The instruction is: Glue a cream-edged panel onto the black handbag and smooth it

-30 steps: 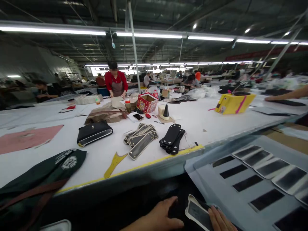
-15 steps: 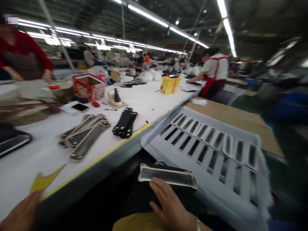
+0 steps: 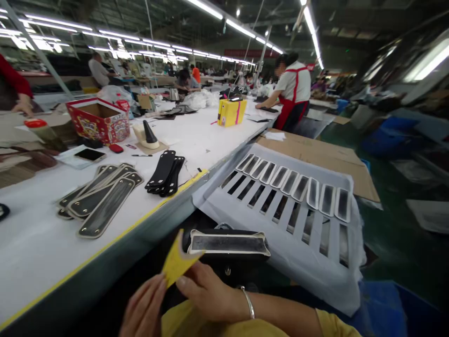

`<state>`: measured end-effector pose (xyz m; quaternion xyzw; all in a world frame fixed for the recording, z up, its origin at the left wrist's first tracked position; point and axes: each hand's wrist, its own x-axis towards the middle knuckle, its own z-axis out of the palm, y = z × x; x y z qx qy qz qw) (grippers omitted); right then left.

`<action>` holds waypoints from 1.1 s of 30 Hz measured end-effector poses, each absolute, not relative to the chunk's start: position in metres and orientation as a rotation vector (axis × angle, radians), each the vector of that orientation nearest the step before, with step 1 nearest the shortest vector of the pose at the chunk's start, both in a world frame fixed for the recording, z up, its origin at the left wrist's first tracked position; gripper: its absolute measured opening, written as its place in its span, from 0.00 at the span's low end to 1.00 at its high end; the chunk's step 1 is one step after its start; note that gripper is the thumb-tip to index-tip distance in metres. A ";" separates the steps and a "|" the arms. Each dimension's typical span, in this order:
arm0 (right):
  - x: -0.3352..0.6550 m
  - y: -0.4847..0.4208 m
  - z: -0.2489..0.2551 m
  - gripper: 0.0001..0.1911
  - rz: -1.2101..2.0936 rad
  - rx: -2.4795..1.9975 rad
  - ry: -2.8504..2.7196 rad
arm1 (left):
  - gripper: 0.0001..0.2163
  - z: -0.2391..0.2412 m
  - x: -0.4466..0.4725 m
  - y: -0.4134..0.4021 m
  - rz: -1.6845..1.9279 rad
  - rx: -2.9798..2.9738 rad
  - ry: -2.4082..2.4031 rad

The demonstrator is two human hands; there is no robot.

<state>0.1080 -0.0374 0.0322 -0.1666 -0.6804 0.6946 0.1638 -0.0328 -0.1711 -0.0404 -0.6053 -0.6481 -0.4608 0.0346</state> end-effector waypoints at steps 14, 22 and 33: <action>0.174 0.088 0.056 0.20 1.939 -1.271 -1.951 | 0.31 -0.066 -0.054 -0.050 -2.845 -1.323 -2.258; 0.151 0.096 0.051 0.20 0.900 -1.304 -3.069 | 0.32 -0.085 -0.028 -0.024 -2.995 -1.253 -2.470; 0.107 0.110 0.024 0.25 0.145 -1.090 -3.248 | 0.32 -0.106 -0.002 -0.022 -3.071 -1.098 -2.511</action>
